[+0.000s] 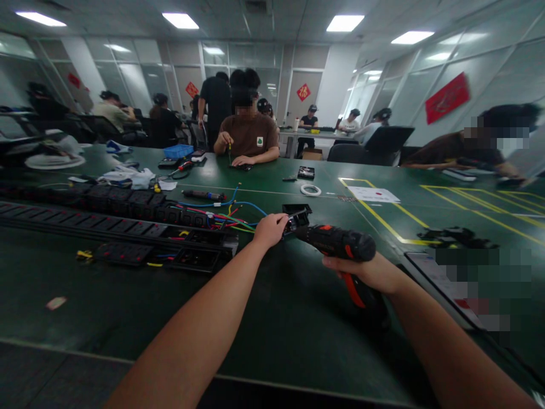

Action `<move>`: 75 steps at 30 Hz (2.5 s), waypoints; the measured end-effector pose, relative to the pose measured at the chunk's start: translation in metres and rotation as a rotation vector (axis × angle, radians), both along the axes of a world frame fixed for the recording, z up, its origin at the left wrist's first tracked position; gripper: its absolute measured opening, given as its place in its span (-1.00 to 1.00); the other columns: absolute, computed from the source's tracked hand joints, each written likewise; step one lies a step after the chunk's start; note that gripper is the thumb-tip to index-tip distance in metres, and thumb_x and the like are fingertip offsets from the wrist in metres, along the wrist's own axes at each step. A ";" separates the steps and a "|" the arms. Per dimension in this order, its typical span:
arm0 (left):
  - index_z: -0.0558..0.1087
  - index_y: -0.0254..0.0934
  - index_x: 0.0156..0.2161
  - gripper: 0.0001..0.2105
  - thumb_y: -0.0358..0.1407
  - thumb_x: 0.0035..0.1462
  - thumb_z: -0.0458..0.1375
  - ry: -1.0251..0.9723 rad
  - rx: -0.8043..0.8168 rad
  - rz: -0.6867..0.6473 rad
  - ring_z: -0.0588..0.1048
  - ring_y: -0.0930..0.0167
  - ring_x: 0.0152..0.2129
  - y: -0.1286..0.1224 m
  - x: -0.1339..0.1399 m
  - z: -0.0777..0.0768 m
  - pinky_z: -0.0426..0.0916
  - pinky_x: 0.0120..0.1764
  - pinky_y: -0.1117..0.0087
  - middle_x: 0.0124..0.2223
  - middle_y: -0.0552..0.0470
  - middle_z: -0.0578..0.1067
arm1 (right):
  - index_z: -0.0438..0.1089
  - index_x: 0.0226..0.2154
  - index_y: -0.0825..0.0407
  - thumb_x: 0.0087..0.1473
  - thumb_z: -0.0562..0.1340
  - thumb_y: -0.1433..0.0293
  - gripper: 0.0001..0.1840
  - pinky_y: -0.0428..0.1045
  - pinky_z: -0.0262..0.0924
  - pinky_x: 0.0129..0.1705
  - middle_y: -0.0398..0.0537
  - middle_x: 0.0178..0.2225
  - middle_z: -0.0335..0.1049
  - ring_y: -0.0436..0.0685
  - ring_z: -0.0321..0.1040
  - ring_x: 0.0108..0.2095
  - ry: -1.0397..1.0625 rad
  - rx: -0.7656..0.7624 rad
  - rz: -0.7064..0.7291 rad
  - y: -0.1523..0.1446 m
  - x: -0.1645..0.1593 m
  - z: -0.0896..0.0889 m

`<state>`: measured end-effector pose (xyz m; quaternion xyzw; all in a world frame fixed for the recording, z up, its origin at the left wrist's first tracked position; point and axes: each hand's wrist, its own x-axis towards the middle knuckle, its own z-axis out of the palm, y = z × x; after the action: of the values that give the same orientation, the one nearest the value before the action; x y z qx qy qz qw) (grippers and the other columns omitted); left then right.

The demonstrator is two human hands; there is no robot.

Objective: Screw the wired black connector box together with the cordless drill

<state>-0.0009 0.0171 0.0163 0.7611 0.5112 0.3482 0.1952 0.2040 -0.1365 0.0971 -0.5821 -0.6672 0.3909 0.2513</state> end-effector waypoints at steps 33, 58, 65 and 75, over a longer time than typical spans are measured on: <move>0.56 -0.15 0.07 -0.63 -0.15 0.35 -0.02 0.014 -0.023 0.001 0.50 0.27 0.03 -0.002 -0.001 0.003 0.32 0.08 0.33 0.09 -0.03 0.57 | 0.47 -0.23 0.04 -0.04 0.40 0.06 -0.56 0.02 0.24 -0.38 -0.11 -0.47 0.41 0.12 0.34 -0.45 0.037 0.009 0.015 0.001 0.004 -0.007; 0.55 -0.15 0.08 -0.61 -0.14 0.35 -0.03 0.006 -0.016 -0.008 0.48 0.27 0.04 0.000 -0.001 0.000 0.31 0.09 0.33 0.10 -0.03 0.56 | 0.44 -0.31 0.02 -0.03 0.39 0.04 -0.60 0.00 0.20 -0.42 -0.17 -0.52 0.36 0.10 0.30 -0.47 0.047 0.008 0.029 0.002 0.005 -0.005; 0.55 -0.16 0.09 -0.61 -0.13 0.34 -0.02 -0.012 -0.023 -0.007 0.48 0.26 0.06 0.001 -0.001 -0.002 0.31 0.11 0.32 0.11 -0.04 0.56 | 0.44 -0.30 0.01 -0.02 0.39 0.05 -0.60 0.00 0.18 -0.44 -0.17 -0.52 0.34 0.09 0.27 -0.48 0.045 0.004 0.034 0.002 0.005 -0.006; 0.55 -0.16 0.09 -0.61 -0.13 0.35 -0.02 0.003 -0.022 0.000 0.49 0.27 0.04 -0.001 -0.001 0.001 0.32 0.10 0.33 0.10 -0.04 0.56 | 0.43 -0.30 0.02 -0.03 0.39 0.06 -0.60 -0.01 0.19 -0.44 -0.18 -0.53 0.33 0.08 0.28 -0.49 0.048 0.004 0.025 -0.001 0.002 -0.003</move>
<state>-0.0021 0.0156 0.0175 0.7594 0.5154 0.3413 0.2029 0.2057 -0.1371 0.0945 -0.5636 -0.6692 0.4065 0.2632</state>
